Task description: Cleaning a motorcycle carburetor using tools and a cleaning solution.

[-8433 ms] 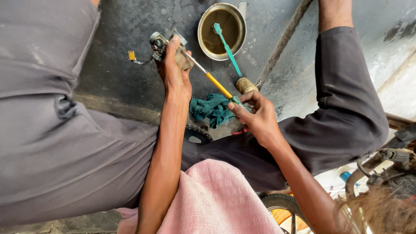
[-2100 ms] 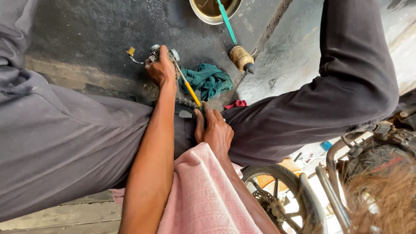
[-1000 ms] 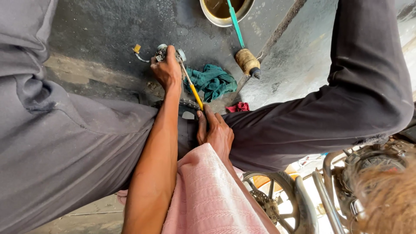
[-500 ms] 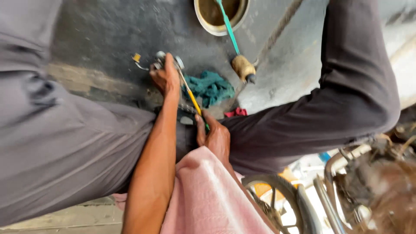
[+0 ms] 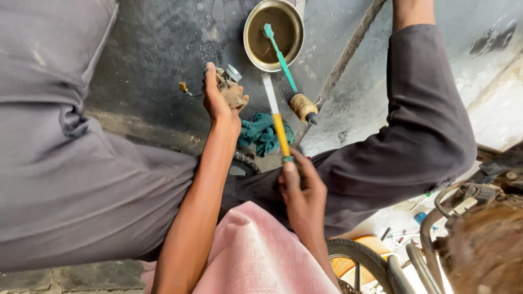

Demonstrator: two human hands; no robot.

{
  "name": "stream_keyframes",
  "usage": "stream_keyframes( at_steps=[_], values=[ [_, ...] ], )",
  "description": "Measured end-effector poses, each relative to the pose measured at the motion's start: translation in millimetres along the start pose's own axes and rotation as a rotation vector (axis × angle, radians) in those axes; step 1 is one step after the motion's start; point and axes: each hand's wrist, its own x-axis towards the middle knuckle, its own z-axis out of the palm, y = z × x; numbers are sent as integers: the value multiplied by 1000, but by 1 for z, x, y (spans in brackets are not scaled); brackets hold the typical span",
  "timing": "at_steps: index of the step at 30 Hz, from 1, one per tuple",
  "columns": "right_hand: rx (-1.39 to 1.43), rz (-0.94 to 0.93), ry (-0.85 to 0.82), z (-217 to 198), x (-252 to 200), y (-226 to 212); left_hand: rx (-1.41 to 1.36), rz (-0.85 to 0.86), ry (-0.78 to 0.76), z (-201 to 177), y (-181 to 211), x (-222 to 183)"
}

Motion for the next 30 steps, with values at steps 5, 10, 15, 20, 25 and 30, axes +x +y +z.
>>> stream_keyframes(
  at_steps=[5,10,15,20,25,30],
  values=[
    [369,-12,-9,-36,7,-29,-323,-120,-353,18,7,-27],
    [480,-16,-19,-48,8,-40,-428,-235,-504,36,20,-71],
    [517,-77,-68,-45,14,-45,-554,-376,-716,41,30,-98],
    [452,-218,-155,-52,35,-78,-400,-314,-762,40,44,-140],
    [478,-261,-214,-55,54,-99,-193,-212,-643,31,59,-174],
    [394,-274,-252,-48,68,-110,-189,-362,-572,32,70,-194]
  ],
)
